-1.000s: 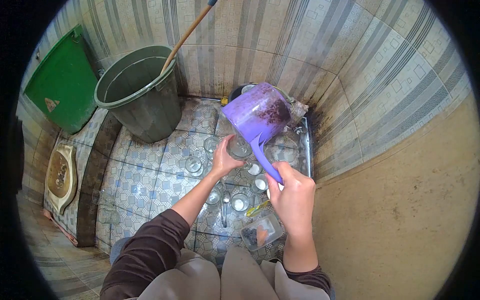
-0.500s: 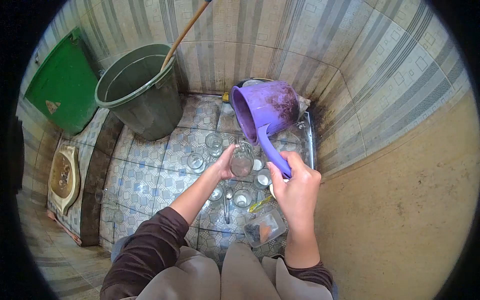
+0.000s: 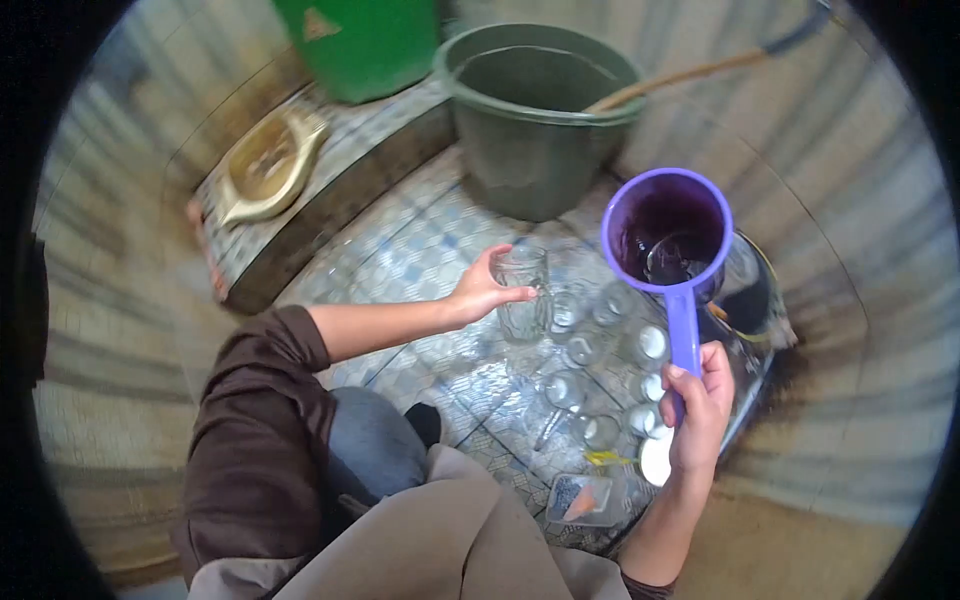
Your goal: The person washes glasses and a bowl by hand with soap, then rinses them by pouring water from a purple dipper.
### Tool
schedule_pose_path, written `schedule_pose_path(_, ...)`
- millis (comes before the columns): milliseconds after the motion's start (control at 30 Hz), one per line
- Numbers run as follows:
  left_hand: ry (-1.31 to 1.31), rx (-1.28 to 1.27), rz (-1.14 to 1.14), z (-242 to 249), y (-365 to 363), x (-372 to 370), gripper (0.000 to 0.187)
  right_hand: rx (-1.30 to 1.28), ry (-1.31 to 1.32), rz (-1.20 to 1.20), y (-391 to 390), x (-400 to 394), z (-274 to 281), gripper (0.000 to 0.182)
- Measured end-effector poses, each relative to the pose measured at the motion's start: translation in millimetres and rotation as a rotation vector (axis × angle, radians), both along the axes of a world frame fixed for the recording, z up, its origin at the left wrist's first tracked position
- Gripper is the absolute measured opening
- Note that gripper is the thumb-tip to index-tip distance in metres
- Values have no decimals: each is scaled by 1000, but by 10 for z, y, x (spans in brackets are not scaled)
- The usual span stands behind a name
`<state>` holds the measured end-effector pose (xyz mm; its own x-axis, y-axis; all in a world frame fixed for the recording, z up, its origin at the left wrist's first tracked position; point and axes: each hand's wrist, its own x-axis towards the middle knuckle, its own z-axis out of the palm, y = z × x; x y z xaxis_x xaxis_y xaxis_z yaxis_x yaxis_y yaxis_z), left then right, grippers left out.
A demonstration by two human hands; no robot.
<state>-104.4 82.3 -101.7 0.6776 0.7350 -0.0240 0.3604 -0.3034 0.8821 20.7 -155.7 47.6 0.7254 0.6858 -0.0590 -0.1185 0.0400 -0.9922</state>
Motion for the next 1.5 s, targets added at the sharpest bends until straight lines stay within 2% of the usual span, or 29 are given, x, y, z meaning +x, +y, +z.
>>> schedule_pose_path(33,-178,-99,63,-65,79,-233,89,-17,-21,16,166,-28,-3,13)
schedule_pose_path(67,-178,-101,108,-158,166,-456,89,-16,-89,57,316,-36,4,15)
schedule_pose_path(133,-196,144,467,-407,326,-833,84,-13,-277,59,638,-39,35,16)
schedule_pose_path(167,-202,122,577,-472,356,-976,80,-38,-384,52,797,-39,97,17)
schedule_pose_path(200,-209,101,683,-530,399,-1107,76,45,-378,58,972,-13,118,16)
schedule_pose_path(333,-142,205,852,-1175,789,-1585,77,92,-536,11,1786,226,158,16)
schedule_pose_path(400,-65,244,918,-1201,812,-1703,81,38,-698,-26,2157,379,108,17)
schedule_pose_path(533,-11,99,1093,-1333,811,-1843,83,-103,-1006,-185,2762,609,-70,25)
schedule_pose_path(600,19,163,1132,-1465,815,-1882,83,-253,-1030,-190,2987,610,-39,27)
schedule_pose_path(667,3,204,1116,-1525,838,-1900,83,-329,-1167,-200,3212,699,-146,28)
schedule_pose_path(800,5,299,1112,-1607,828,-1914,82,-344,-1047,-183,3574,751,-390,29)
schedule_pose_path(833,10,230,1111,-1559,806,-1900,83,-361,-1067,-199,3635,751,-452,29)
schedule_pose_path(900,14,295,1096,-1547,729,-1916,83,-387,-1124,-205,3702,787,-516,28)
schedule_pose_path(1000,-8,395,1045,-1123,652,-1752,78,-379,-1111,-181,3704,800,-518,29)
schedule_pose_path(1100,-142,593,899,-520,875,-1324,62,-358,-1138,-126,3674,846,-501,28)
schedule_pose_path(1167,-386,661,723,43,1185,-783,54,-402,-1125,-96,3620,926,-471,28)
schedule_pose_path(1267,-598,795,386,1162,1370,249,38,-391,-1099,-167,3587,1015,-497,27)
schedule_pose_path(1300,-703,850,209,1587,1339,635,38,-404,-1089,-160,3621,1044,-534,26)
schedule_pose_path(1333,-692,936,60,1943,1305,1011,38,-418,-1080,-150,3642,1050,-547,25)
schedule_pose_path(1400,-768,1069,-188,2643,1062,1801,39,-96,-1086,-357,3551,931,-479,22)
schedule_pose_path(1433,-795,1148,-348,2956,942,2197,44,-279,-1034,-240,3603,955,-477,22)
schedule_pose_path(1467,-784,1227,-408,3198,824,2590,47,-461,-969,-120,3645,994,-484,22)
schedule_pose_path(1500,-774,1302,-464,3410,717,2964,51,-480,-971,-98,3590,972,-430,24)
